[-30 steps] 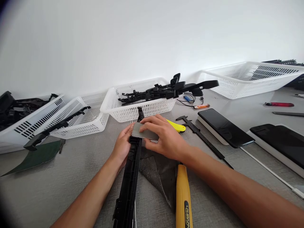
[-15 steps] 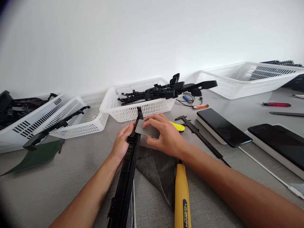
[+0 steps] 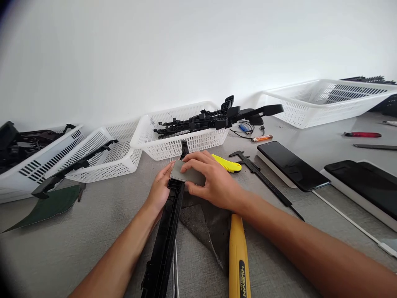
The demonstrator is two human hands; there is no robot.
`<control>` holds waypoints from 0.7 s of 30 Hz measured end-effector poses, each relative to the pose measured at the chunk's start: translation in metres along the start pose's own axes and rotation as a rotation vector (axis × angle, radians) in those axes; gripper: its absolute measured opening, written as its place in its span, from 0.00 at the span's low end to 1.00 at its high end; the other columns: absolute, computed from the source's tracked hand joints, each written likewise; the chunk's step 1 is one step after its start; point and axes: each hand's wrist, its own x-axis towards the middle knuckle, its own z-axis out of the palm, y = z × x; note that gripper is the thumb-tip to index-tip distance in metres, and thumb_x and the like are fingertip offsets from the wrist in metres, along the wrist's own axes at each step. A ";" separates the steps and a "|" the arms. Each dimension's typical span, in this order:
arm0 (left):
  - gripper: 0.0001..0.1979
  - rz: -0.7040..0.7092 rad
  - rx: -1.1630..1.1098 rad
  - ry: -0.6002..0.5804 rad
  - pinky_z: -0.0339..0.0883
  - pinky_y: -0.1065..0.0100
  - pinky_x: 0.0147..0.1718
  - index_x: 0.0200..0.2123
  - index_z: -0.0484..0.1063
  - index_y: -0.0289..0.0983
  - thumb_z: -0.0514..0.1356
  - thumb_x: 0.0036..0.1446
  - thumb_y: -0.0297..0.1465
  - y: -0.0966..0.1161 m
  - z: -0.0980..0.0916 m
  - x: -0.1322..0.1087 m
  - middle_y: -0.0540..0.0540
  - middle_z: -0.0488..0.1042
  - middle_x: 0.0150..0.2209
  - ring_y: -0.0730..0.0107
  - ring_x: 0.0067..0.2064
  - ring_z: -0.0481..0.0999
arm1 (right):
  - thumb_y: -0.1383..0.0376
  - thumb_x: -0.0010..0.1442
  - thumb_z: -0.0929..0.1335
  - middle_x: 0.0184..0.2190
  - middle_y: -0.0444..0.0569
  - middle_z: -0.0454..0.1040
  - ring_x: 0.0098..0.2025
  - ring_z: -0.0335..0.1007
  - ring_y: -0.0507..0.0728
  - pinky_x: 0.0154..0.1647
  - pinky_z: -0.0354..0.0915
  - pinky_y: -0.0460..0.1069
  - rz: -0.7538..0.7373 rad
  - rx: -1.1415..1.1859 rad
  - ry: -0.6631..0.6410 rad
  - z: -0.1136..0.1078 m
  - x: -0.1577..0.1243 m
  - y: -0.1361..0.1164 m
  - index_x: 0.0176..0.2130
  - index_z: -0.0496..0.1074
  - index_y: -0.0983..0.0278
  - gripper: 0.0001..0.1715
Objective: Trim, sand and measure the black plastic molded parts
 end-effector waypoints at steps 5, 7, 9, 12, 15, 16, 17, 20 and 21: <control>0.26 0.008 -0.035 -0.042 0.70 0.63 0.49 0.45 0.85 0.39 0.72 0.53 0.53 0.001 -0.001 0.001 0.46 0.86 0.41 0.54 0.50 0.82 | 0.72 0.58 0.72 0.55 0.51 0.78 0.56 0.72 0.65 0.60 0.69 0.60 -0.004 0.013 -0.013 -0.003 0.001 0.004 0.42 0.74 0.57 0.14; 0.27 0.004 -0.026 -0.039 0.70 0.64 0.48 0.44 0.85 0.39 0.73 0.52 0.54 0.002 -0.001 0.001 0.46 0.86 0.41 0.54 0.51 0.81 | 0.72 0.59 0.72 0.55 0.51 0.77 0.56 0.72 0.65 0.60 0.69 0.60 -0.007 0.016 -0.007 -0.003 0.000 0.004 0.43 0.74 0.57 0.13; 0.28 -0.004 -0.007 -0.021 0.71 0.65 0.44 0.43 0.85 0.39 0.74 0.49 0.55 0.002 0.000 0.000 0.46 0.86 0.41 0.53 0.51 0.80 | 0.72 0.60 0.72 0.56 0.51 0.77 0.56 0.72 0.64 0.59 0.70 0.60 -0.016 0.019 -0.009 -0.002 0.000 0.003 0.45 0.75 0.57 0.13; 0.28 -0.016 -0.010 -0.019 0.70 0.66 0.42 0.42 0.85 0.38 0.74 0.48 0.55 0.002 0.001 -0.001 0.46 0.86 0.40 0.53 0.52 0.80 | 0.72 0.59 0.72 0.55 0.52 0.78 0.55 0.72 0.65 0.60 0.69 0.61 -0.010 0.004 -0.002 -0.003 0.001 0.003 0.44 0.75 0.58 0.13; 0.27 -0.020 -0.034 -0.040 0.71 0.65 0.45 0.45 0.85 0.38 0.73 0.52 0.53 0.002 0.000 -0.001 0.46 0.86 0.40 0.55 0.50 0.81 | 0.71 0.60 0.72 0.55 0.52 0.78 0.57 0.73 0.66 0.62 0.68 0.63 0.025 -0.021 0.036 -0.003 0.001 0.005 0.44 0.75 0.58 0.13; 0.27 -0.021 -0.034 -0.039 0.70 0.65 0.46 0.46 0.85 0.38 0.73 0.52 0.53 0.002 0.000 0.000 0.46 0.86 0.40 0.56 0.49 0.81 | 0.71 0.60 0.72 0.55 0.52 0.78 0.57 0.74 0.66 0.62 0.68 0.63 0.029 -0.021 0.040 -0.003 0.001 0.005 0.44 0.75 0.57 0.12; 0.27 -0.022 -0.028 -0.030 0.70 0.65 0.46 0.46 0.85 0.38 0.73 0.52 0.53 0.002 -0.001 0.000 0.46 0.85 0.39 0.56 0.48 0.81 | 0.70 0.61 0.72 0.55 0.52 0.78 0.57 0.74 0.65 0.61 0.69 0.62 0.026 -0.014 0.034 -0.002 0.001 0.005 0.44 0.75 0.57 0.12; 0.28 -0.020 0.001 -0.009 0.69 0.65 0.45 0.46 0.84 0.38 0.73 0.52 0.54 0.000 -0.003 0.001 0.46 0.85 0.38 0.56 0.47 0.80 | 0.70 0.61 0.72 0.56 0.51 0.79 0.56 0.74 0.64 0.60 0.70 0.61 0.000 0.015 -0.012 -0.001 0.000 0.005 0.44 0.75 0.57 0.11; 0.28 -0.012 0.008 -0.014 0.69 0.65 0.44 0.46 0.84 0.38 0.72 0.53 0.53 0.000 -0.003 0.001 0.46 0.85 0.38 0.57 0.46 0.80 | 0.70 0.61 0.72 0.56 0.50 0.79 0.56 0.74 0.64 0.60 0.70 0.61 -0.004 0.018 -0.023 -0.001 0.000 0.005 0.44 0.75 0.57 0.12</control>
